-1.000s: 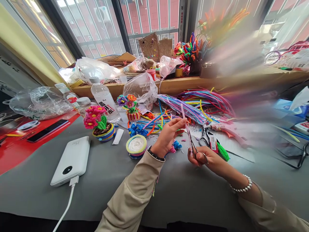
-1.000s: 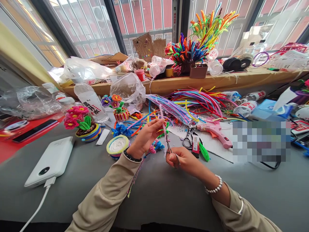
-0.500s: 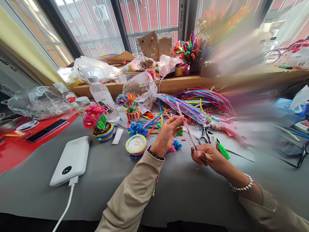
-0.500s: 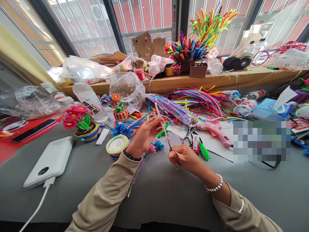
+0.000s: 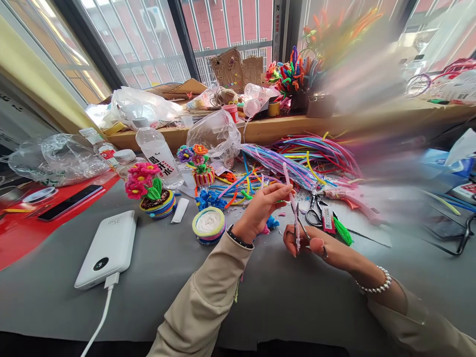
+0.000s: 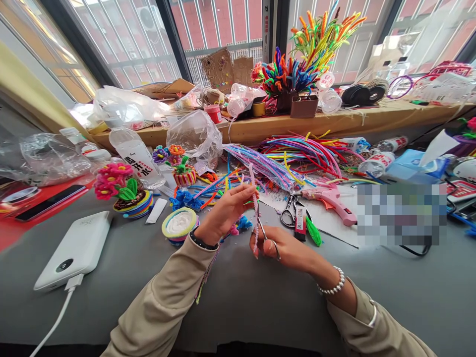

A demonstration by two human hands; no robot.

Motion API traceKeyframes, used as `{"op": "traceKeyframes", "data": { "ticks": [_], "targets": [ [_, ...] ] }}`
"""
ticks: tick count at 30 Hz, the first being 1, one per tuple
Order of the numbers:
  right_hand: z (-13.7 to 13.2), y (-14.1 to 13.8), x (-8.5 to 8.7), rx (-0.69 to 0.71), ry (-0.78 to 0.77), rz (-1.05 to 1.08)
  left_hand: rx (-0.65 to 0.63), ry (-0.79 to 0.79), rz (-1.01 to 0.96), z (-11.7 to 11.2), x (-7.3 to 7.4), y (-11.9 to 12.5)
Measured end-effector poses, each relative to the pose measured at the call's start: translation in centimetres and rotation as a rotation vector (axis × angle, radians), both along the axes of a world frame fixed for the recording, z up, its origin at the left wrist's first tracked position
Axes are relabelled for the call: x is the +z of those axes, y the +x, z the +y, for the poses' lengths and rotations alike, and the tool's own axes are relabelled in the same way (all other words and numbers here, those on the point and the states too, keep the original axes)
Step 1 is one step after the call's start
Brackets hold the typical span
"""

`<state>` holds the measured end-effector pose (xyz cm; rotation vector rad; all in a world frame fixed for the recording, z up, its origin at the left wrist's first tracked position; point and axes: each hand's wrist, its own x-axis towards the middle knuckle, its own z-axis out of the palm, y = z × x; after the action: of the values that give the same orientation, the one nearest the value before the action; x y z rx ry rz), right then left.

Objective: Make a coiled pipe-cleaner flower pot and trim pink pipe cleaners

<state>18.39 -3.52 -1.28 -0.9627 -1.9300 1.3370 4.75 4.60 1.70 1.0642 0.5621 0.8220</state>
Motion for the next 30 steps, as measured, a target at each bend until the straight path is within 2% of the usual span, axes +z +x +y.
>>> {"op": "traceKeyframes", "data": {
  "ticks": [6,9,13,19,30],
  "targets": [
    [-0.07,0.08,-0.2,-0.013,-0.118,0.116,0.008,0.015,0.038,-0.13,0.21,0.02],
    [0.05,0.11,-0.41,-0.053,-0.108,0.175,0.033,0.009,0.016,-0.13,0.37,-0.05],
    [0.14,0.11,-0.44,-0.108,-0.085,0.16,0.082,-0.026,-0.019,-0.06,0.27,-0.06],
    [0.17,0.12,-0.69,-0.124,-0.106,0.111,0.039,-0.034,-0.036,0.02,0.06,-0.05],
    [0.02,-0.08,-0.33,-0.017,-0.119,0.088,0.104,-0.084,-0.087,0.23,-0.31,0.09]
  ]
}}
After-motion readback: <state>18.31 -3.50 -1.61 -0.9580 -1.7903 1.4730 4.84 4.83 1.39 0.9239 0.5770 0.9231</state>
